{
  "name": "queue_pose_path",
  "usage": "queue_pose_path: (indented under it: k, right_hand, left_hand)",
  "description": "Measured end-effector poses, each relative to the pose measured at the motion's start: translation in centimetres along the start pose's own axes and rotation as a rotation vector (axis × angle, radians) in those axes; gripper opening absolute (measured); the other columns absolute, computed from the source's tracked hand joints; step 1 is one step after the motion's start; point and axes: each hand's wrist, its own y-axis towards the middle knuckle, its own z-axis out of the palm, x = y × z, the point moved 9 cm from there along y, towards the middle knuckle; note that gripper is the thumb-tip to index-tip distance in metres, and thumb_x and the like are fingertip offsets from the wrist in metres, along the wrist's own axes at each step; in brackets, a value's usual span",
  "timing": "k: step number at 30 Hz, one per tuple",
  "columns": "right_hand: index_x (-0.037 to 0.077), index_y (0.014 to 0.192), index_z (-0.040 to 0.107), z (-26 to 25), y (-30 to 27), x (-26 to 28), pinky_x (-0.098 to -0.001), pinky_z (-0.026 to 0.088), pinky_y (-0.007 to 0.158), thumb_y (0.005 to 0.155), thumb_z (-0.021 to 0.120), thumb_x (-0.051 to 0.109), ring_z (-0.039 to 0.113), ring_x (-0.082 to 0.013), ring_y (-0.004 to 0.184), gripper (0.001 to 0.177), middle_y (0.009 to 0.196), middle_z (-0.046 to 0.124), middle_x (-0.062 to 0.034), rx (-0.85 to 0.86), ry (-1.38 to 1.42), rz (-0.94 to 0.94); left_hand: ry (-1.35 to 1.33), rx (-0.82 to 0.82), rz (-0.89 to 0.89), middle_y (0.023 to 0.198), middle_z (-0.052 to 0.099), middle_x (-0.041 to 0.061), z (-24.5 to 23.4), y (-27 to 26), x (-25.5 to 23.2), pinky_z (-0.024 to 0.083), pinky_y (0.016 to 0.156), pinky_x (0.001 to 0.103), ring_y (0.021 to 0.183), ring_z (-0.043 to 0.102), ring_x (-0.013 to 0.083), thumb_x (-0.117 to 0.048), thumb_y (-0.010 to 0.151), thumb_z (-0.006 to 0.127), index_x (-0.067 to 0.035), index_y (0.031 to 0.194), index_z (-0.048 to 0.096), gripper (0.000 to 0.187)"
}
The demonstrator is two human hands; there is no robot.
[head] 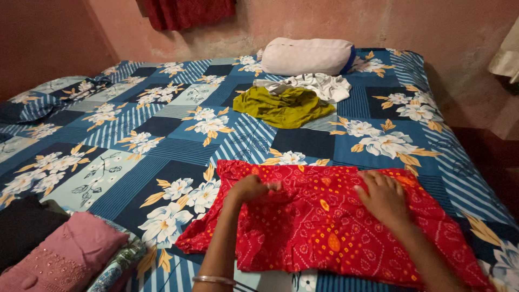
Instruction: The person folds a black garment with striped trim on a bed, then folds a red patterned garment. Both items are folded by hand and placed in a neat stack on the bed.
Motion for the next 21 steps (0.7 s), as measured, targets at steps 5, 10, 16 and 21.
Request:
queue_pose_path:
  k: [5,10,16,21]
  right_hand:
    - [0.031,0.149,0.051,1.7,1.0,-3.3,-0.0506,0.038,0.11,0.098,0.052,0.045,0.052,-0.0281,0.13,0.053,0.14,0.057,-0.007,0.133,-0.169,0.073]
    - [0.034,0.143,0.059,0.9,2.1,-3.1,-0.0502,0.038,0.109,0.099,0.054,0.044,0.057,-0.023,0.122,0.045,0.126,0.065,-0.0048,0.171,-0.175,0.112]
    - [0.03,0.12,0.073,-0.9,2.8,-2.5,-0.045,0.042,0.108,0.1,0.057,0.041,0.072,-0.0218,0.097,0.028,0.098,0.079,-0.0027,0.156,-0.104,0.144]
    - [0.02,0.121,0.072,0.3,3.0,-5.3,-0.0446,0.056,0.077,0.099,0.062,0.037,0.074,-0.031,0.089,0.029,0.1,0.077,-0.011,0.084,0.232,0.318]
  left_hand:
    - [-0.055,-0.13,0.106,0.098,0.079,0.014,0.8,0.9,2.4,0.057,0.083,0.044,0.092,0.076,0.0312,-0.042,0.081,0.063,-0.015,0.098,0.082,0.037]
    - [-0.25,-0.061,0.086,0.097,0.078,0.02,-0.3,1.3,3.0,0.059,0.08,0.045,0.095,0.075,0.0312,-0.051,0.094,0.071,-0.008,0.097,0.069,0.043]
    - [0.155,-0.083,0.003,0.104,0.079,0.016,-0.9,-0.1,2.8,0.056,0.084,0.043,0.098,0.075,0.0327,-0.038,0.09,0.066,-0.014,0.102,0.08,0.03]
    - [0.03,-0.015,0.155,0.104,0.077,0.018,0.4,1.1,2.4,0.055,0.089,0.042,0.102,0.073,0.0314,-0.045,0.084,0.075,-0.012,0.112,0.072,0.043]
